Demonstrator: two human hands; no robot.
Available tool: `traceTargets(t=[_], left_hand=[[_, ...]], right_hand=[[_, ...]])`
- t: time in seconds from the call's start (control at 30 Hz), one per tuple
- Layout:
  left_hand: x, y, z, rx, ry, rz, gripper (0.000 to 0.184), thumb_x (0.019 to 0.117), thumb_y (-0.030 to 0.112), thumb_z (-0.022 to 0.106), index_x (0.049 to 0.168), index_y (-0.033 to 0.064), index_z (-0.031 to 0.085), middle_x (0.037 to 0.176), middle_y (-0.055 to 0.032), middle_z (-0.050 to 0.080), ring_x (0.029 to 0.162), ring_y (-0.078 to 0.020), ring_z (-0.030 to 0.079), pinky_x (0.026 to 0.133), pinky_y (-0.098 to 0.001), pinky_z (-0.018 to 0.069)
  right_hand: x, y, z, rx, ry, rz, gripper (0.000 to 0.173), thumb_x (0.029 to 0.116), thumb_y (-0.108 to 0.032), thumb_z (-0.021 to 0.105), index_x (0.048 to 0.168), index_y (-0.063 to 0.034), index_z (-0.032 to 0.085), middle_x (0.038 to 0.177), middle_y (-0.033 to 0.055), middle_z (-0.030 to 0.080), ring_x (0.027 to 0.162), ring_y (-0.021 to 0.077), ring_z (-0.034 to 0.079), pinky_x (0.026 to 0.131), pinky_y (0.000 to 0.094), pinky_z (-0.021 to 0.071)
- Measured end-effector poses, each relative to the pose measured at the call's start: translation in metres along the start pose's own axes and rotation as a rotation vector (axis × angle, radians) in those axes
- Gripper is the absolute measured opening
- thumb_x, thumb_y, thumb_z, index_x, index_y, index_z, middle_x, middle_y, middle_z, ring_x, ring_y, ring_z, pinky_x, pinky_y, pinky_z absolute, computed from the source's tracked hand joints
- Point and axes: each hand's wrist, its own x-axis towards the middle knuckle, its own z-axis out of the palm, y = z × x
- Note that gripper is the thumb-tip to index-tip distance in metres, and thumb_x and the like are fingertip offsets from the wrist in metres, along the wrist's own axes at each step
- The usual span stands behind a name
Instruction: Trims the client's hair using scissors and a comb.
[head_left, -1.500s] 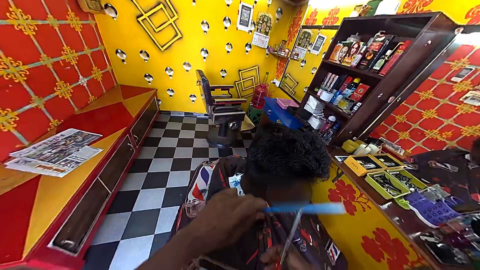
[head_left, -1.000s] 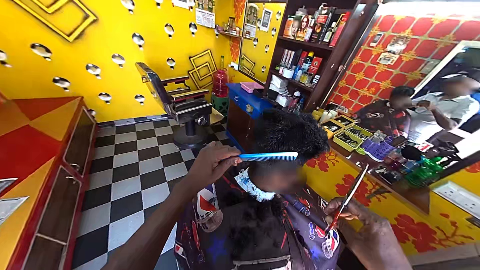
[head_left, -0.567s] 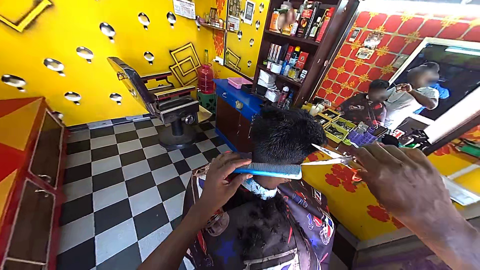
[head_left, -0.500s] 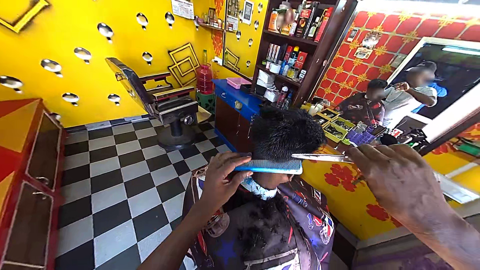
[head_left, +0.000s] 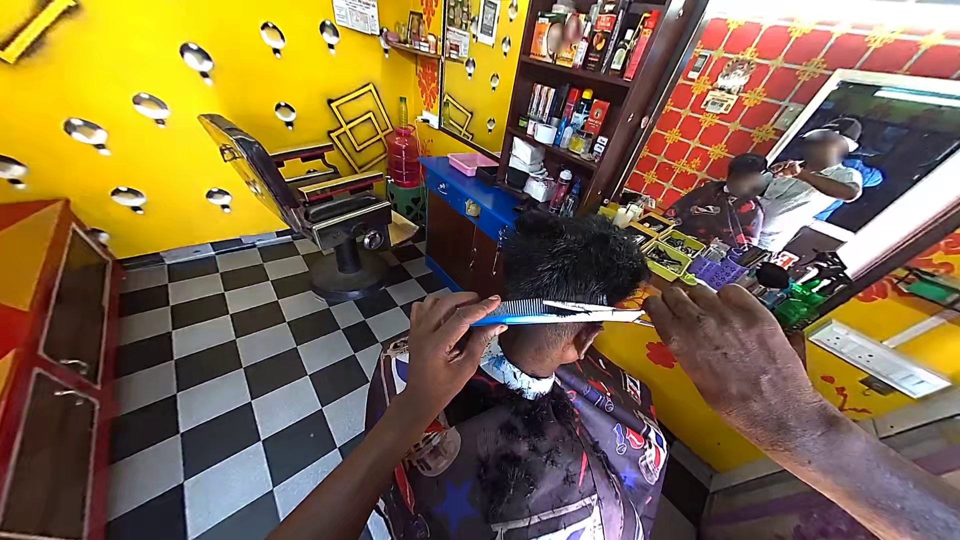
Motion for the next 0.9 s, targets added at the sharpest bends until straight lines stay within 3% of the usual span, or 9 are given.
traceTargets(t=[0.13,0.23,0.37,0.43,0.53,0.6,0.73,0.83,0.9], left_hand=[[0.001,-0.001,0.001,-0.006,0.01,0.012,0.03,0.0911,0.025,0.078,0.12,0.0175,0.077,0.115,-0.001,0.071,0.103,-0.016,0.062,0.089,-0.0399,0.0456],[0.002,-0.002,0.001,-0.009,0.023,0.014,0.029,0.0913,0.026,0.078,0.12,0.0181,0.077,0.115,0.0001,0.071,0.103,-0.015,0.061,0.089,-0.0391,0.0452],[0.002,-0.003,0.001,-0.003,0.039,0.026,0.029,0.0913,0.026,0.079,0.12,0.0198,0.077,0.115,0.0008,0.071,0.103,-0.0147,0.061,0.089,-0.0384,0.0448],[0.003,-0.004,0.002,-0.005,0.045,0.031,0.03,0.0913,0.026,0.079,0.12,0.0203,0.077,0.116,0.0011,0.071,0.102,-0.0143,0.061,0.089,-0.0382,0.0444],[0.005,-0.005,0.003,0.001,0.054,0.042,0.029,0.0916,0.028,0.078,0.12,0.0201,0.077,0.114,0.0011,0.071,0.101,-0.014,0.061,0.088,-0.0382,0.0444],[0.006,-0.005,0.003,0.003,0.059,0.045,0.029,0.0916,0.027,0.078,0.119,0.0194,0.077,0.114,0.0007,0.071,0.101,-0.014,0.061,0.089,-0.038,0.0442],[0.008,-0.004,0.002,-0.002,0.055,0.039,0.028,0.0919,0.027,0.078,0.119,0.0197,0.077,0.112,0.0015,0.071,0.103,-0.0137,0.061,0.091,-0.038,0.0445],[0.009,-0.004,0.003,-0.002,0.06,0.046,0.028,0.092,0.026,0.078,0.119,0.0205,0.077,0.113,0.0018,0.071,0.103,-0.0133,0.061,0.091,-0.0381,0.0451],[0.01,-0.004,0.003,-0.003,0.062,0.056,0.028,0.0917,0.026,0.078,0.119,0.02,0.077,0.113,0.0016,0.071,0.102,-0.0134,0.061,0.09,-0.0381,0.0446]], right_hand=[[-0.007,0.007,0.002,0.014,-0.036,0.017,0.027,0.0778,0.01,0.076,0.102,-0.0024,0.071,0.084,0.0141,0.069,0.074,0.0319,0.066,0.072,0.0461,0.0506],[-0.009,0.011,0.002,0.003,-0.027,0.055,0.028,0.0758,0.011,0.077,0.098,-0.0041,0.072,0.084,0.013,0.07,0.072,0.0312,0.067,0.071,0.0461,0.0499],[-0.001,0.007,0.0,-0.027,-0.057,0.113,0.051,0.0744,-0.002,0.084,0.122,-0.0044,0.068,0.107,0.0149,0.067,0.098,0.0373,0.064,0.077,0.0511,0.0489],[0.004,0.003,-0.001,-0.007,-0.049,0.105,0.047,0.0751,0.0,0.082,0.119,-0.0019,0.068,0.105,0.0157,0.067,0.095,0.0374,0.064,0.075,0.0513,0.049],[0.006,-0.002,-0.003,0.002,-0.004,0.049,0.03,0.0784,0.007,0.076,0.107,-0.0007,0.07,0.092,0.0153,0.067,0.08,0.0331,0.064,0.066,0.0443,0.0472],[0.003,-0.001,-0.005,-0.001,-0.025,0.039,0.029,0.0775,0.01,0.075,0.104,-0.0019,0.072,0.085,0.0137,0.068,0.074,0.0312,0.065,0.067,0.0437,0.0485],[-0.001,0.01,-0.001,0.007,-0.026,0.071,0.033,0.0767,0.01,0.077,0.106,-0.0041,0.073,0.091,0.0133,0.071,0.077,0.0323,0.068,0.072,0.0477,0.0515],[0.004,0.009,-0.001,-0.043,-0.035,0.092,0.044,0.075,-0.001,0.084,0.116,-0.0045,0.069,0.101,0.0132,0.067,0.094,0.035,0.065,0.074,0.0475,0.0504],[0.008,0.005,-0.002,-0.05,-0.038,0.085,0.044,0.0738,-0.003,0.086,0.114,-0.0032,0.069,0.1,0.0134,0.067,0.092,0.0346,0.065,0.071,0.0461,0.0497]])
